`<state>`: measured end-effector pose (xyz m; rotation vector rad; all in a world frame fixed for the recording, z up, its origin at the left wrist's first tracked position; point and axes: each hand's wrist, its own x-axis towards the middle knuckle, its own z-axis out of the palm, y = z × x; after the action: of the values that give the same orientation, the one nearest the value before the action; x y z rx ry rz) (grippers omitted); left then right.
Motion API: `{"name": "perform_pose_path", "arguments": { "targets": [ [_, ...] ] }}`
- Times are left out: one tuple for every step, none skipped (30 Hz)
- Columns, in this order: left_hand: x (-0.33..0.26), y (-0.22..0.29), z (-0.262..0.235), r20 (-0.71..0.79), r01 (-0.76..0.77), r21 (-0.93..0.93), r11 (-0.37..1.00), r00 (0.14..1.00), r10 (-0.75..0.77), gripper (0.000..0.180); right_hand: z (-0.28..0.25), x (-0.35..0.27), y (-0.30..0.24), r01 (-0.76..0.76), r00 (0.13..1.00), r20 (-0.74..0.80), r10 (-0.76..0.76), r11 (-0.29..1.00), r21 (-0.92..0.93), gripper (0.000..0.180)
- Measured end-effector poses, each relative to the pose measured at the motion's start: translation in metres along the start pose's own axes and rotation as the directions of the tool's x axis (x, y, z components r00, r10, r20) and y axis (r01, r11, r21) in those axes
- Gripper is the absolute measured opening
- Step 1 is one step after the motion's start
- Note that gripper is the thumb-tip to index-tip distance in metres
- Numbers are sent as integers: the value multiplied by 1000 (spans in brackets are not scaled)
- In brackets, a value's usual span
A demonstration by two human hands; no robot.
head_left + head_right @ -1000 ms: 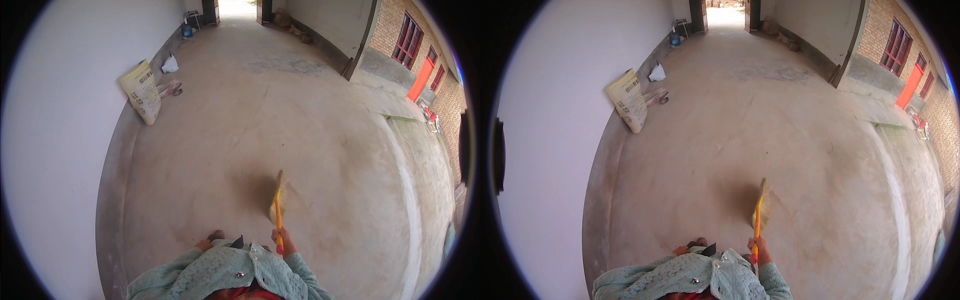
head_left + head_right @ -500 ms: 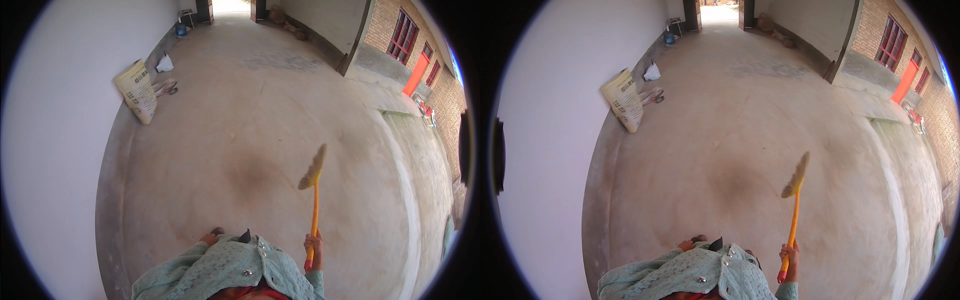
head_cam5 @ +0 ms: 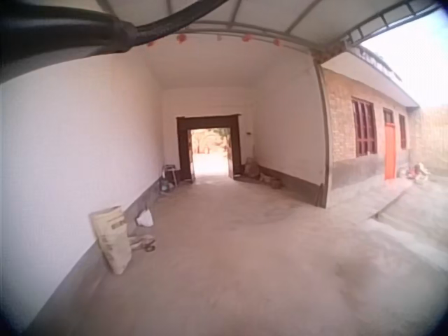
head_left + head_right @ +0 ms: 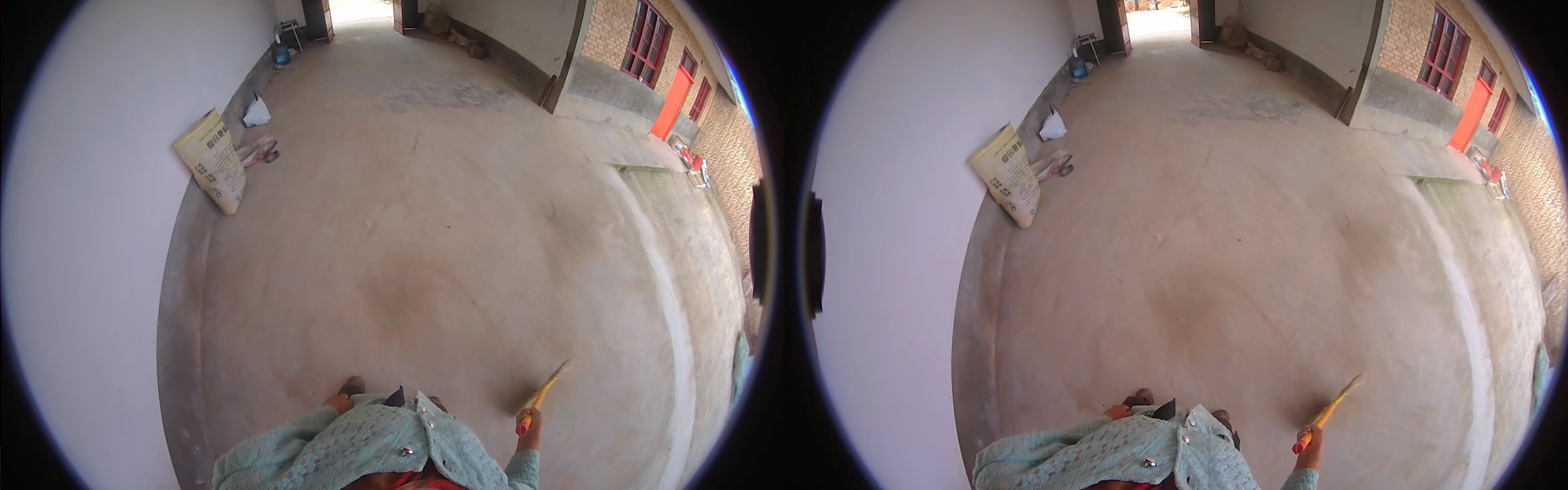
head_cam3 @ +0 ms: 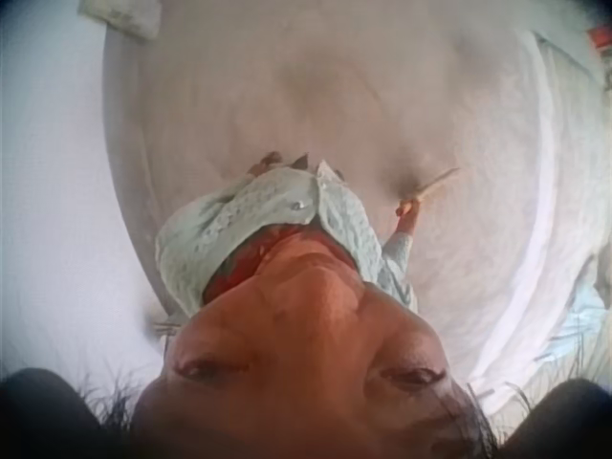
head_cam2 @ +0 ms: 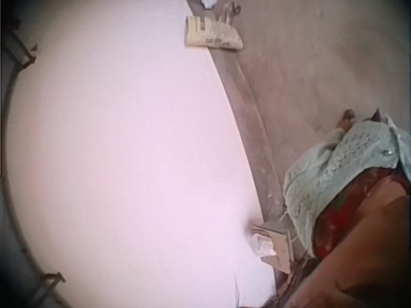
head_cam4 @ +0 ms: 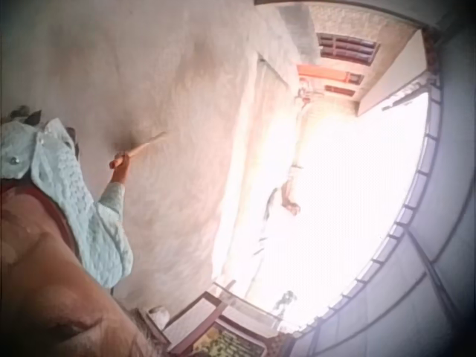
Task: The person sweeps a concrete floor with a yellow broom, moving around a chair and other items to clean the area. The person sweeps debris toward the center of the room and then toward an exit.
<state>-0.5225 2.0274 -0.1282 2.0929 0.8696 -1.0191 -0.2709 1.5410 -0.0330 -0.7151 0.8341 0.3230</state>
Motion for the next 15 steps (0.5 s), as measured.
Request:
{"name": "perform_pose_path", "arguments": {
  "targets": [
    [-3,-7,6,-6,26,-12,1000,1000,-26,46,12,6,10,-57,998,34,57,998,17,14],
    [-5,-13,12,-10,48,-25,999,999,-49,46,25,12,20,-115,991,66,112,993,30,14],
    [-7,-20,16,-11,72,-39,997,997,-72,46,35,21,33,-173,981,99,168,984,41,13],
    [-4,-20,15,-16,78,-46,996,997,-78,47,38,40,49,-216,969,111,219,976,-32,13],
    [-3,-20,16,-18,85,-49,995,996,-86,47,44,60,67,-259,955,118,271,960,-106,13],
    [1,-18,15,-15,88,-36,995,996,-89,47,48,75,85,-206,947,201,252,953,-222,13],
    [-1,-23,17,-23,105,-43,994,994,-106,47,61,80,107,-155,923,283,260,926,-345,13],
    [-6,-32,24,-30,132,-55,990,991,-134,48,105,64,123,-249,916,257,307,940,-235,21],
    [-8,-38,29,-39,141,-59,988,989,-144,48,122,67,136,-255,859,402,316,946,-199,21],
    [-6,-41,31,-52,148,-56,987,987,-151,48,145,77,144,-288,834,401,380,918,-272,20],
    [-5,-44,36,-61,154,-41,987,986,-157,49,158,83,150,-198,778,527,343,929,-313,20],
    [-5,-52,44,-72,167,-34,985,983,-169,49,180,83,152,-244,778,489,395,907,-345,19],
    [-6,-52,46,-75,157,-18,987,985,-158,50,199,83,151,-286,781,446,437,885,-367,18],
    [-13,-44,38,-77,119,-16,993,990,-120,49,206,86,148,-316,719,518,463,882,-350,23],
    [-28,-31,23,-85,88,-25,996,992,-90,47,217,79,143,-347,723,496,481,873,-342,27]
  ]
}}
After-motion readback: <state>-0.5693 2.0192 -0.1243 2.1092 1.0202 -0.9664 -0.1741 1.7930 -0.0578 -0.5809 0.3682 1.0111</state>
